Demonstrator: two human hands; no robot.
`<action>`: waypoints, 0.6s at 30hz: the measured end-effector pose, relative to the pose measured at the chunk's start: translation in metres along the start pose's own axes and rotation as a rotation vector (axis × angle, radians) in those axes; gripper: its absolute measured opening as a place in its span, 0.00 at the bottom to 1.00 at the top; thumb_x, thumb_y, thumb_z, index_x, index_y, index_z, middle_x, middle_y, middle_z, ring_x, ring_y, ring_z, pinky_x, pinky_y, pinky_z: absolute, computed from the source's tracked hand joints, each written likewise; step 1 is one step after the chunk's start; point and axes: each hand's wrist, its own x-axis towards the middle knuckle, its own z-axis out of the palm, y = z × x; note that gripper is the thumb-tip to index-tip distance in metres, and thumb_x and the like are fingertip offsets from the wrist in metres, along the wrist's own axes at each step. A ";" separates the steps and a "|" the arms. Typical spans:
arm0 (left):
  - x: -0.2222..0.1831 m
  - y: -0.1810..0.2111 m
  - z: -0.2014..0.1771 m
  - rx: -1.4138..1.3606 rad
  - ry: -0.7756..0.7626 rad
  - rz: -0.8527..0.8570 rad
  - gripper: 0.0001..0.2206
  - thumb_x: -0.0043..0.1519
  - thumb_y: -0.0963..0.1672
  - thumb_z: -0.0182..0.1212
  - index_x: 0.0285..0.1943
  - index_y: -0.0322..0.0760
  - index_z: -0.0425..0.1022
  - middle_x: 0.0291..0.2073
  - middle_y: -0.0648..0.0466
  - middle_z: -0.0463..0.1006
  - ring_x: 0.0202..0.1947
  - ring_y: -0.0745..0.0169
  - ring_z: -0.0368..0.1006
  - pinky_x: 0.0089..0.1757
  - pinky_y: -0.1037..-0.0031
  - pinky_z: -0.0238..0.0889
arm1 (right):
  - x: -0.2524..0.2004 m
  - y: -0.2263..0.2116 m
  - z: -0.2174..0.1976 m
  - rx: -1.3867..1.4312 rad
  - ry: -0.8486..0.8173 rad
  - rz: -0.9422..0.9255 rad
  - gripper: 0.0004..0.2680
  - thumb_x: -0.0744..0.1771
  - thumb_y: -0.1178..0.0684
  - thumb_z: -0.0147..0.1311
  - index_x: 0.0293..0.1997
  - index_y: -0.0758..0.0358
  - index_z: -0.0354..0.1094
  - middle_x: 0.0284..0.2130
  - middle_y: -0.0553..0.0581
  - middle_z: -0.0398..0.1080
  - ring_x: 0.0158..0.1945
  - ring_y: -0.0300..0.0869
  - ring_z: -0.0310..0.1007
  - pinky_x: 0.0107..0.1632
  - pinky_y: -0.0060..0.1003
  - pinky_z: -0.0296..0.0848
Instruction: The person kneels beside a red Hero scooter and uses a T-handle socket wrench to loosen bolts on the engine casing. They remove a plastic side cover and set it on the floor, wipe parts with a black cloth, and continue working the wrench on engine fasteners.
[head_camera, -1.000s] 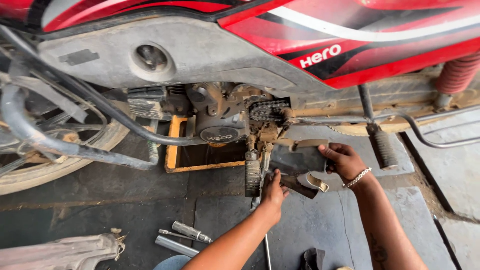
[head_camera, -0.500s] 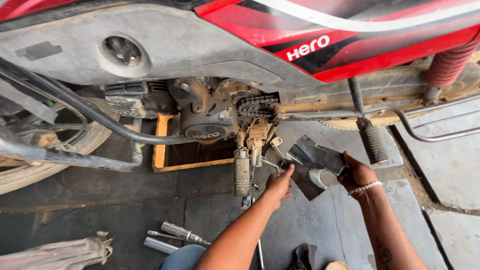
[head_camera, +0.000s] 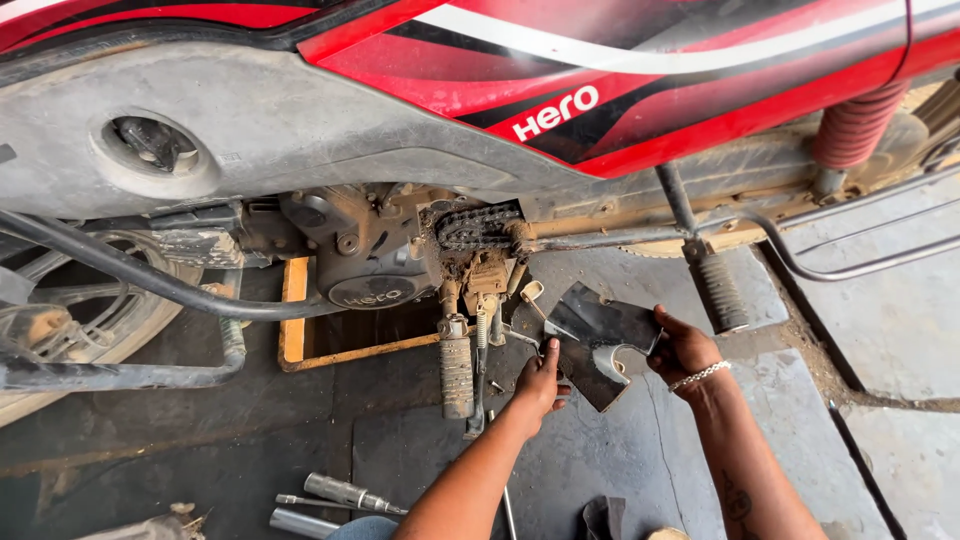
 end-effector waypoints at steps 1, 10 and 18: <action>0.000 0.000 0.001 -0.025 0.019 0.017 0.31 0.63 0.65 0.46 0.57 0.41 0.66 0.43 0.57 0.73 0.34 0.69 0.76 0.31 0.76 0.70 | 0.000 -0.001 0.002 0.005 0.002 0.012 0.11 0.68 0.44 0.57 0.28 0.53 0.64 0.18 0.48 0.60 0.20 0.37 0.54 0.24 0.33 0.55; 0.047 -0.031 0.005 -0.009 0.094 0.113 0.19 0.67 0.53 0.57 0.55 0.39 0.64 0.44 0.55 0.76 0.33 0.64 0.79 0.30 0.73 0.69 | 0.029 0.016 -0.028 -0.213 0.302 -0.097 0.12 0.66 0.43 0.63 0.31 0.59 0.68 0.19 0.51 0.60 0.19 0.40 0.57 0.22 0.36 0.59; 0.049 -0.010 -0.021 -0.073 0.032 -0.047 0.28 0.67 0.56 0.53 0.74 0.47 0.57 0.62 0.57 0.67 0.52 0.51 0.72 0.51 0.58 0.73 | 0.066 0.028 -0.078 -0.083 0.588 -0.176 0.11 0.66 0.46 0.64 0.40 0.61 0.68 0.28 0.54 0.69 0.24 0.41 0.66 0.22 0.37 0.63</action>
